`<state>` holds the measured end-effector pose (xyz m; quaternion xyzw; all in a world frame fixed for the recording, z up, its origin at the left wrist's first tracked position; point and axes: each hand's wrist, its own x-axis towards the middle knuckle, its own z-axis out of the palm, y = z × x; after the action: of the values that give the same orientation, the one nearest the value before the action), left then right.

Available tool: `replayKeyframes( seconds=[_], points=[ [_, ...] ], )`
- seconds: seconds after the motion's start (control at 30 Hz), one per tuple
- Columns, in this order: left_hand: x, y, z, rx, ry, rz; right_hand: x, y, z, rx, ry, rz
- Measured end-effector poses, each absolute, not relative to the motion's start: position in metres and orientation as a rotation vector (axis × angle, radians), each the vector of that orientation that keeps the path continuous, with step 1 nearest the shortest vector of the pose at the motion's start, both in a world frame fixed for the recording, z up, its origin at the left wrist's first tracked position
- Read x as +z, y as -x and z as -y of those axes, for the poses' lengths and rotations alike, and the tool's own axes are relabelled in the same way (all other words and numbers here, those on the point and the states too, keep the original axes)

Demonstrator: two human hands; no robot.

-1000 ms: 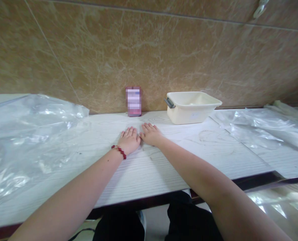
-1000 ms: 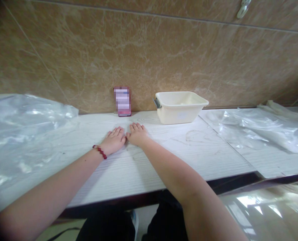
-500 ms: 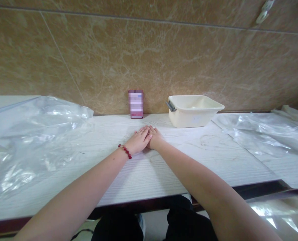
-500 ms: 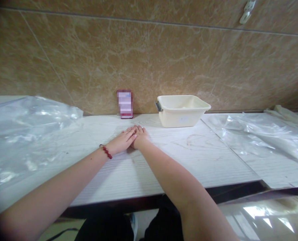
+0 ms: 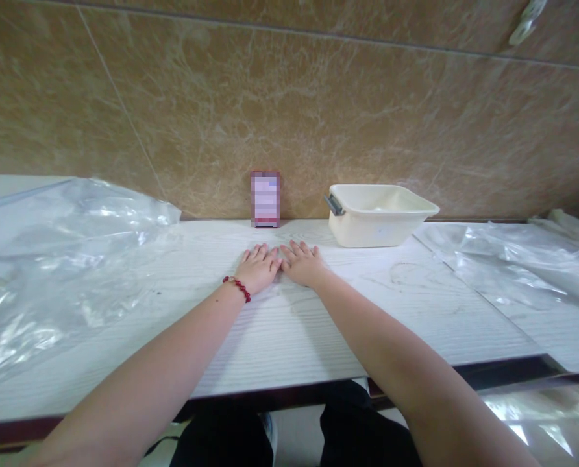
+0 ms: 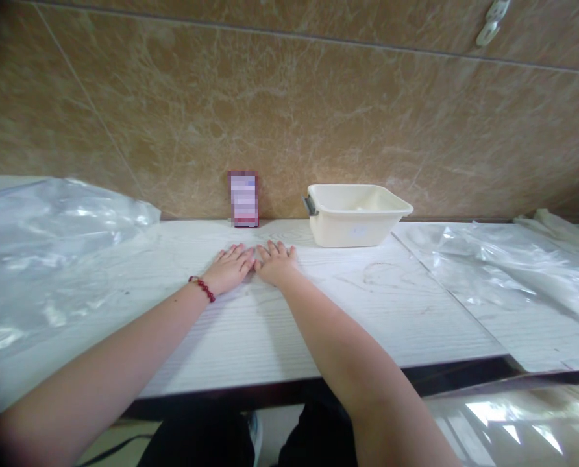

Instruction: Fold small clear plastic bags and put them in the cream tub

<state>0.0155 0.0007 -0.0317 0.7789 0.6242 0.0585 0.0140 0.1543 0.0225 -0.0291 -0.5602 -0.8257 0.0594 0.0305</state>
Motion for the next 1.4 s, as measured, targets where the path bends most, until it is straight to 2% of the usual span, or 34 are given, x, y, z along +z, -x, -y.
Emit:
replayKeyframes(
  seconds=[0.13,0.3,0.47,0.57,0.83,1.4],
  points=[
    [-0.033,-0.015,-0.001,0.180,-2.429,-1.979,-0.023,-0.173,-0.024,0.226,1.917,2.464],
    [-0.031,-0.016,0.000,0.167,-2.385,-1.994,0.005,-0.196,-0.012,-0.042,1.942,2.381],
    [-0.030,-0.016,0.001,0.172,-2.392,-1.989,0.027,-0.196,0.003,0.003,1.450,2.751],
    [-0.031,-0.015,0.001,0.152,-2.392,-1.998,0.028,-0.190,0.009,-0.028,1.325,2.865],
    [-0.032,-0.015,-0.001,0.134,-2.392,-2.006,0.027,-0.179,0.017,-0.156,1.409,2.884],
    [-0.019,-0.021,0.019,0.220,-2.621,-1.568,0.018,-0.186,0.002,0.056,1.150,2.612]
  ],
)
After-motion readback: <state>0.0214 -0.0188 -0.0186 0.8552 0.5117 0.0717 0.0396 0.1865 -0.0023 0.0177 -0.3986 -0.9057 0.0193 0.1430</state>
